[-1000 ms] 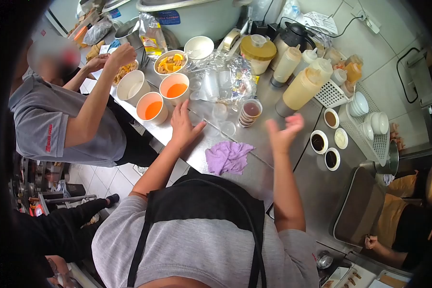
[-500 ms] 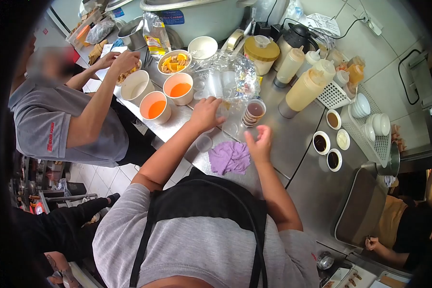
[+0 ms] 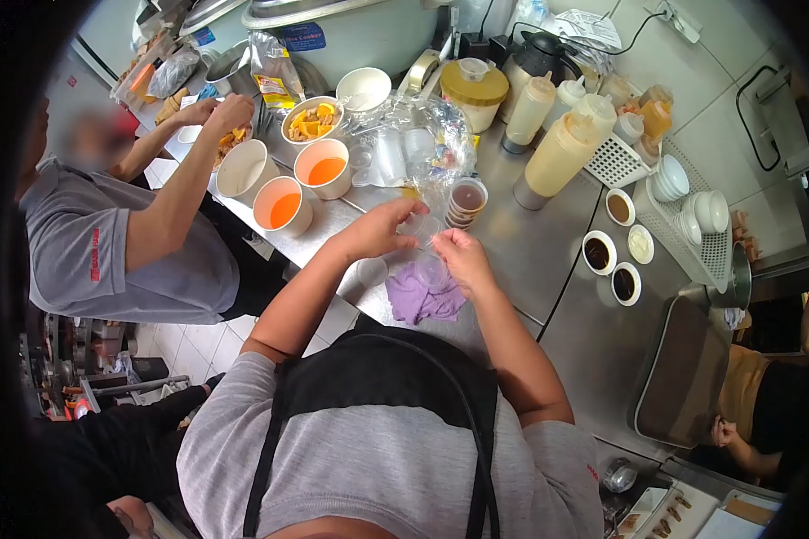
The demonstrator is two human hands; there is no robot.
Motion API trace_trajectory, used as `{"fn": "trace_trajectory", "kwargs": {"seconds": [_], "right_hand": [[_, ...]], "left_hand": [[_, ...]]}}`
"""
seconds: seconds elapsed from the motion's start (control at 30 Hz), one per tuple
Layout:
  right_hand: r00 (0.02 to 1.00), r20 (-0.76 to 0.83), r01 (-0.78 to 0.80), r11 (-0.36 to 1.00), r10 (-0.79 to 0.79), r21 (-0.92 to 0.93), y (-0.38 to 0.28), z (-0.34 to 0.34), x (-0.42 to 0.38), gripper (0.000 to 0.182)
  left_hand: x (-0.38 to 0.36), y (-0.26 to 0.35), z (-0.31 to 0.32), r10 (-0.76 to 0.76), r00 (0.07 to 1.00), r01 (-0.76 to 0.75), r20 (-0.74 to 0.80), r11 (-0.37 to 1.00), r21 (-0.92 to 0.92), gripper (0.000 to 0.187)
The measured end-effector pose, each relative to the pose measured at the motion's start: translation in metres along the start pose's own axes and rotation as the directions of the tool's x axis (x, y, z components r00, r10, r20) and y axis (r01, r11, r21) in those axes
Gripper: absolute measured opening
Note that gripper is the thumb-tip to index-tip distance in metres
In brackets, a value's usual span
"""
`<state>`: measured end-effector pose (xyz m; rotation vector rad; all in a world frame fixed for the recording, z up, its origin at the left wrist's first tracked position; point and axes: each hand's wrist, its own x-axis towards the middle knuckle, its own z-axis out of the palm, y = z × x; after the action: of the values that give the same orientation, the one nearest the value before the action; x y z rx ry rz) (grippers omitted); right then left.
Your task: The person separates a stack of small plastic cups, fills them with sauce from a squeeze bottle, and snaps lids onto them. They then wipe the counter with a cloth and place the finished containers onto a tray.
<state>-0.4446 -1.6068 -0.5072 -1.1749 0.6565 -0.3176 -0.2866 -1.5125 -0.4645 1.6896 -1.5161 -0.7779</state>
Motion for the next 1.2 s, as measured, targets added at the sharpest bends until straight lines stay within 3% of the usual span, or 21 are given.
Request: {"fn": "trace_trajectory", "kwargs": {"seconds": [0.17,0.23,0.27,0.33,0.43,0.47,0.53,0.6,0.63,0.7,0.77,0.8,0.9,1.0,1.1,1.2], "right_hand": [[1.0,-0.02,-0.003,0.999,0.004,0.044,0.005,-0.007,-0.004,0.011],[0.998,-0.056,0.011,0.999,-0.008,0.048,0.008,-0.013,-0.005,0.011],[0.998,-0.06,0.002,0.999,-0.004,-0.041,0.007,-0.016,-0.006,0.012],[0.997,-0.075,-0.019,0.976,0.003,-0.215,0.002,-0.022,-0.01,0.015],[0.93,-0.17,0.108,0.686,-0.325,-0.72,-0.023,-0.03,-0.019,0.024],[0.866,-0.316,0.027,0.669,-0.387,-0.743,-0.048,-0.03,-0.024,0.036],[0.559,-0.416,0.067,0.539,-0.717,-0.84,-0.063,-0.059,-0.008,0.065],[0.335,-0.412,0.054,0.454,-0.847,-0.889,-0.082,-0.085,0.016,0.081],[0.354,-0.4,0.18,0.482,-0.845,-0.858,-0.085,-0.097,0.032,0.084],[0.386,-0.364,0.422,0.513,-0.848,-0.747,-0.085,-0.113,0.059,0.091],[0.436,-0.373,0.359,0.538,-0.819,-0.762,-0.09,-0.113,0.066,0.09],[0.461,-0.376,0.328,0.548,-0.804,-0.769,-0.092,-0.113,0.07,0.09],[0.518,-0.169,0.23,0.327,-0.838,-0.917,-0.112,-0.082,0.052,0.087],[0.564,0.112,0.209,0.011,-0.818,-0.978,-0.12,-0.075,0.044,0.084],[0.489,0.36,0.156,-0.326,-0.794,-0.932,-0.137,-0.069,0.03,0.08],[0.509,0.436,0.136,-0.431,-0.742,-0.892,-0.151,-0.073,0.023,0.077]], "left_hand": [[0.001,-0.002,0.003,0.023,0.999,-0.021,0.024,0.998,-0.063,0.051],[0.002,-0.004,-0.003,-0.042,0.999,0.043,0.013,0.995,-0.085,0.049],[0.001,-0.006,-0.007,-0.075,0.997,0.075,0.006,0.993,-0.096,0.048],[0.0,-0.011,-0.013,-0.105,0.994,0.095,-0.018,0.949,-0.3,0.046],[-0.003,-0.016,-0.021,-0.117,0.988,0.06,-0.1,0.89,-0.451,0.045],[-0.004,-0.018,-0.022,-0.135,0.982,0.043,-0.135,0.845,-0.533,0.045],[-0.005,-0.013,-0.027,-0.207,0.968,0.063,-0.143,0.75,-0.659,0.043],[-0.002,-0.004,-0.026,-0.244,0.966,0.044,-0.081,0.468,-0.883,0.043],[0.002,0.0,-0.024,-0.252,0.966,0.031,-0.048,0.301,-0.953,0.044],[0.015,0.004,-0.021,-0.219,0.975,0.072,0.033,0.176,-0.982,0.043],[0.027,0.014,-0.022,-0.161,0.981,0.116,0.107,0.047,-0.992,0.043],[0.036,0.021,-0.02,-0.251,0.96,0.152,0.126,0.085,-0.985,0.043],[0.06,0.025,-0.021,-0.326,0.925,0.215,0.197,0.021,-0.976,0.045],[0.079,0.029,-0.021,-0.377,0.91,0.215,0.174,0.067,-0.974,0.046],[0.089,0.033,-0.018,-0.382,0.908,0.228,0.175,0.098,-0.969,0.048],[0.098,0.038,-0.014,-0.385,0.907,0.237,0.17,0.134,-0.962,0.048]]}}
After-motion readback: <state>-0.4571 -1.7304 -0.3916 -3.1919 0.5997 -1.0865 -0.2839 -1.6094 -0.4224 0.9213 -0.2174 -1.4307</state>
